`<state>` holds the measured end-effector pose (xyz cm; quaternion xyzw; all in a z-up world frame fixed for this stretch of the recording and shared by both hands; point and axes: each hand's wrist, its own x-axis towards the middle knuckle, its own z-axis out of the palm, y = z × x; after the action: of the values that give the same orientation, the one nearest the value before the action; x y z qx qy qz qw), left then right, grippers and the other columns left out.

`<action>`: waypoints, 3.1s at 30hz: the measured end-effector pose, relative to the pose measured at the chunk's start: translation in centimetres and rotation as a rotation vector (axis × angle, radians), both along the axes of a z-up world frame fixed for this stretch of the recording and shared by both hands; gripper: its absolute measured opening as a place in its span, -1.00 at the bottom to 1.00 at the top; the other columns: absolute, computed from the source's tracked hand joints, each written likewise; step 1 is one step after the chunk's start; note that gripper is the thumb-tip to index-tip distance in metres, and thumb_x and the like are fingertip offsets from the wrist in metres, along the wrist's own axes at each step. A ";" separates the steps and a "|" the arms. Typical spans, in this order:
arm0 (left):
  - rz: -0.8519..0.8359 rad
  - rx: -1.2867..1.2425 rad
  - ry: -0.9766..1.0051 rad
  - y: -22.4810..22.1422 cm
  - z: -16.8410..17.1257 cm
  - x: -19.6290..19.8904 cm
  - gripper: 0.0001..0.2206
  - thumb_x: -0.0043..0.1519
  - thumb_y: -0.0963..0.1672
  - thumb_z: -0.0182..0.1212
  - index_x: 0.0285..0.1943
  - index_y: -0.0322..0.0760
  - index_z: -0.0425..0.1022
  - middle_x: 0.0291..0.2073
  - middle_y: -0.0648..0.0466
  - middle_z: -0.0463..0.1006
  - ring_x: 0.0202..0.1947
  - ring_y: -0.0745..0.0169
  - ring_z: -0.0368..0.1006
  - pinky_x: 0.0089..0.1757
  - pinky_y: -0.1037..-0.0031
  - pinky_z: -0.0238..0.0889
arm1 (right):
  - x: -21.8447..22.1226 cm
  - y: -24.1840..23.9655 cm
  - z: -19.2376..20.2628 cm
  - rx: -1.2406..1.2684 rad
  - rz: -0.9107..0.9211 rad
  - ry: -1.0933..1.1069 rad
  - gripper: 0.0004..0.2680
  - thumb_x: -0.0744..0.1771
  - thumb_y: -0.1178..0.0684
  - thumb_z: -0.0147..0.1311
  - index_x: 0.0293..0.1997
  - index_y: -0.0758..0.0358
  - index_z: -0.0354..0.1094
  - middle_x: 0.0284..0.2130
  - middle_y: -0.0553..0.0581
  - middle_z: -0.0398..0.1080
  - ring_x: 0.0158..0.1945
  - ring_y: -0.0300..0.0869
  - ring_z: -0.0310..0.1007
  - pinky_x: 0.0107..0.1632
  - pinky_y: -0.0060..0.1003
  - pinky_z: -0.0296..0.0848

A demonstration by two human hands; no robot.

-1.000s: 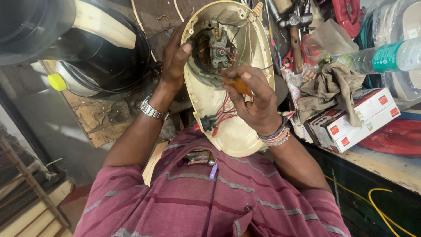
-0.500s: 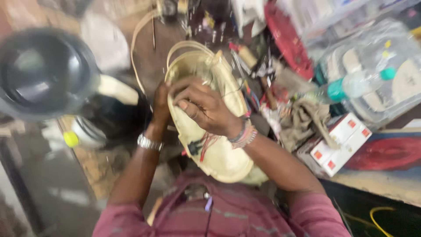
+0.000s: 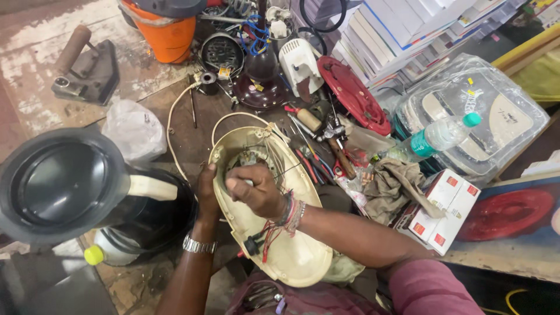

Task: The person disassembles a blender, removes the base cover, and uses a screwdriver to adjust internal components and wiring. They then reassemble the blender base and place it back on the workbench.

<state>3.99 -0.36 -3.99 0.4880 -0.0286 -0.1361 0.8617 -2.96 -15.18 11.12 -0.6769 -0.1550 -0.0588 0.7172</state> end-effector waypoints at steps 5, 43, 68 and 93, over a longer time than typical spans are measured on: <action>0.064 0.268 -0.205 0.3 -0.6 -0.4 -0.61 0.42 -0.01 -0.10 0.11 -0.41 0.49 -0.08 0.00 0.54 -0.10 0.25 0.43 -0.05 0.39 0.34 | 3.2 -2.0 0.2 0.106 0.642 0.205 -0.69 0.42 -0.02 0.10 -0.52 0.33 0.30 -0.65 0.01 0.27 -0.57 -0.33 0.24 -0.42 -0.37 0.21; -0.124 0.432 -0.445 0.7 8.2 0.3 -0.60 0.27 -0.26 -0.06 0.32 -0.45 0.35 0.14 -0.07 0.52 0.12 0.17 0.44 0.10 0.43 0.30 | 1.7 -0.9 9.0 -1.448 0.116 -0.538 -0.84 0.37 -0.01 -0.03 -0.01 0.14 0.37 -0.25 0.20 0.50 -0.13 0.08 0.57 -0.15 0.01 0.47; -0.598 0.553 -0.313 -2.1 7.1 9.6 -0.48 0.16 -0.26 0.20 0.38 -0.43 0.36 0.02 -0.06 0.57 -0.11 0.28 0.51 -0.15 0.48 0.42 | 1.6 -1.6 9.8 -1.283 0.269 -0.569 -0.76 0.24 0.11 0.02 -0.03 0.13 0.44 -0.10 0.33 0.44 -0.01 0.19 0.50 -0.05 0.04 0.46; -0.407 0.589 -0.414 -2.7 9.6 8.3 -0.75 0.17 -0.18 0.24 0.01 -0.38 0.55 -0.24 0.09 0.63 -0.27 0.39 0.48 -0.26 0.50 0.36 | 3.2 -2.7 9.9 -1.254 0.211 -0.428 -0.60 0.18 -0.11 0.22 0.04 0.25 0.38 -0.11 0.44 0.37 -0.06 0.25 0.46 -0.10 0.07 0.46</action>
<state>12.29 -3.07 5.65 0.7152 -0.2571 -0.2049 0.6168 0.23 -17.83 21.01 -0.9201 -0.3640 -0.0199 0.1433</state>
